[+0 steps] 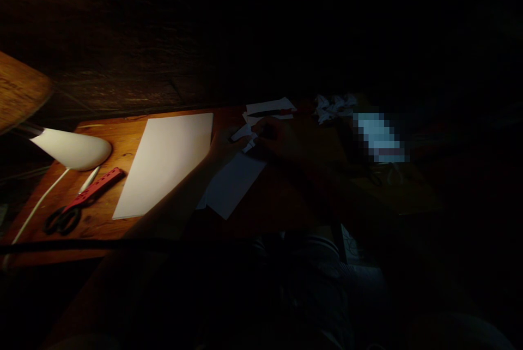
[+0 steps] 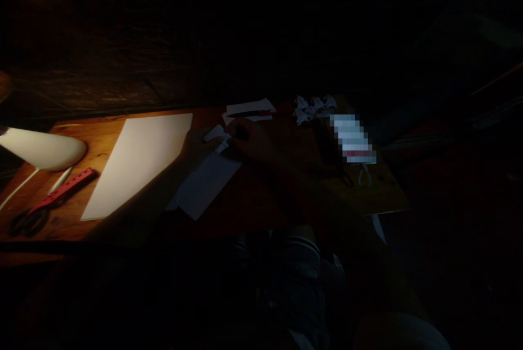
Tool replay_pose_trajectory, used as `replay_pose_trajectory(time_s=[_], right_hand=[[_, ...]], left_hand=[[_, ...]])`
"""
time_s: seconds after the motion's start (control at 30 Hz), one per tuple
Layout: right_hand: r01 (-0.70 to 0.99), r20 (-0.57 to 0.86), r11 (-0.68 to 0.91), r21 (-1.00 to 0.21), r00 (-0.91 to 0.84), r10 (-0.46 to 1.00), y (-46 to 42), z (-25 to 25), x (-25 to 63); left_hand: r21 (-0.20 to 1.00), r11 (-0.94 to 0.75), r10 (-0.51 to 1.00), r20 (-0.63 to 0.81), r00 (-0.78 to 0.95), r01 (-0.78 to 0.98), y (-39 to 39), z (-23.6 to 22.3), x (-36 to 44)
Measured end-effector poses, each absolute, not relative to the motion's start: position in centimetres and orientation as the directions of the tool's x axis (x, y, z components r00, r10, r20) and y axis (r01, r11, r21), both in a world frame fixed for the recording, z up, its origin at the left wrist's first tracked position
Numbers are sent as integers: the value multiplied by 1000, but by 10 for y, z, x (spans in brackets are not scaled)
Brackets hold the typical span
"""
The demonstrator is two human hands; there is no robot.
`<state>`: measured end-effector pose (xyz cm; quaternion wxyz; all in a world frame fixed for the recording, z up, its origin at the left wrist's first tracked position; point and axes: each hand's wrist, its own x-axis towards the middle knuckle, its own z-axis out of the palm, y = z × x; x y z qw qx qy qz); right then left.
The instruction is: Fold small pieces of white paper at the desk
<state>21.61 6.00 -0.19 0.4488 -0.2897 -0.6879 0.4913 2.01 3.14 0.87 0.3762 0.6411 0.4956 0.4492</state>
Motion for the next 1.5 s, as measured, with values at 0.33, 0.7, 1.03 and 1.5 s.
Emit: replay_pose_trajectory(time_s=[0.33,0.7,1.03,1.5], right_hand=[[-104,292,273,-956,-384,876,57,3,217],[-97,205,181,-979,-416,886,54,11,219],[6,204,231,-973,-448,870,54,8,217],[66,233,289,-955,-438,869,48,11,217]], left_hand=[[956,-181,970,135,202,229,34,-2,15],[971,-129,985,102,138,201,32,3,17],[976,-125,984,99,146,181,30,9,19],[971,-119,986,92,136,209,29,9,20]])
